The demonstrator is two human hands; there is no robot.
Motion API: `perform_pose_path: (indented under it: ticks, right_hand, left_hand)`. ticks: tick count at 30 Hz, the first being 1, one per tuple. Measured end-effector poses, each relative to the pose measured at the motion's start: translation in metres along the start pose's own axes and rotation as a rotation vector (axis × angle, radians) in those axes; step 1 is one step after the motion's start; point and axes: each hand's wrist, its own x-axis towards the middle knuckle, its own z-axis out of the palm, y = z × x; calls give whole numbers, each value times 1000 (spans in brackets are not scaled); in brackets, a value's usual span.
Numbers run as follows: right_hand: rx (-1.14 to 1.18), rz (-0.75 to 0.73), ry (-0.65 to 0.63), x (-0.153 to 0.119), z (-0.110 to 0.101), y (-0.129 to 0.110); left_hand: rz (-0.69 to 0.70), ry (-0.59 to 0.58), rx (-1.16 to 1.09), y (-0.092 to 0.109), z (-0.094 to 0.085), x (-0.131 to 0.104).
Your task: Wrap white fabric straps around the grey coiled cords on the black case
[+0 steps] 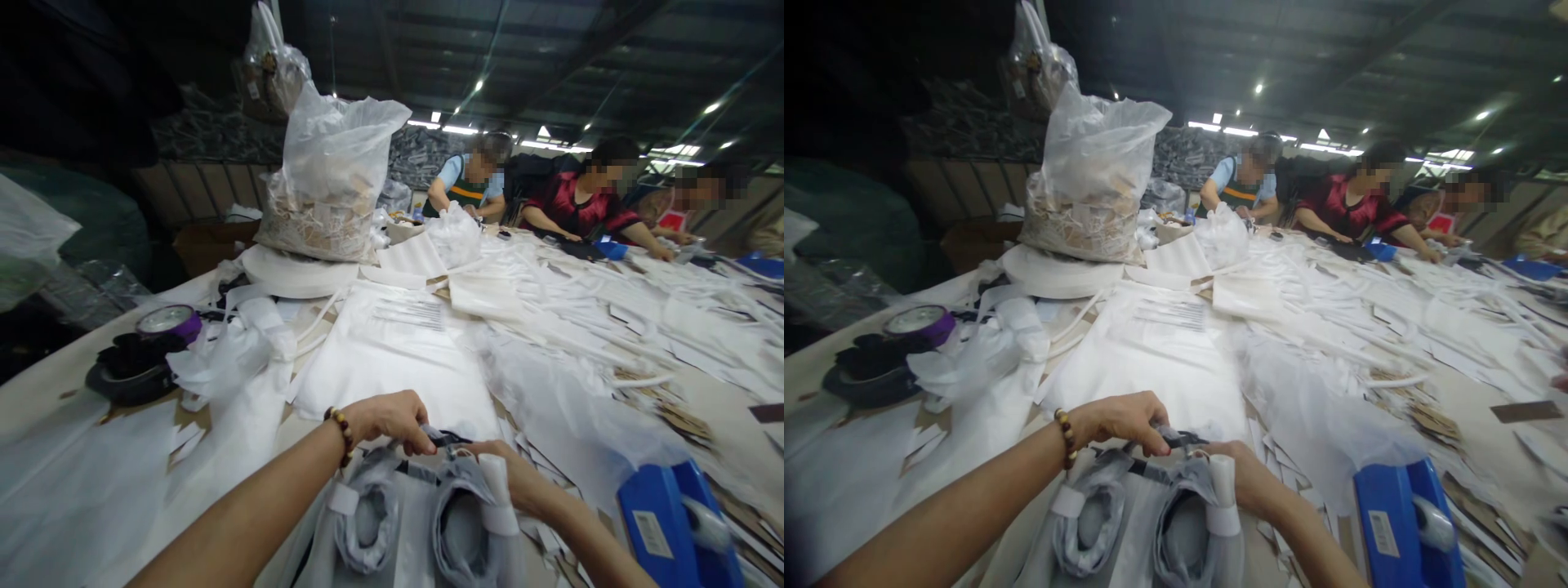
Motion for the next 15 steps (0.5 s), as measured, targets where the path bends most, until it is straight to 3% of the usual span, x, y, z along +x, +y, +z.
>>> perform_pose_path:
  ticks: [4,9,15]
  right_hand:
    - [270,59,-33,7,-19,0]
    - [237,32,0,15,-39,-19]
    - [29,-75,203,3,-21,-53]
  left_hand:
    - [4,6,-88,1,6,9]
    - [150,157,-151,-4,9,7]
    - [324,194,6,-6,10,-20]
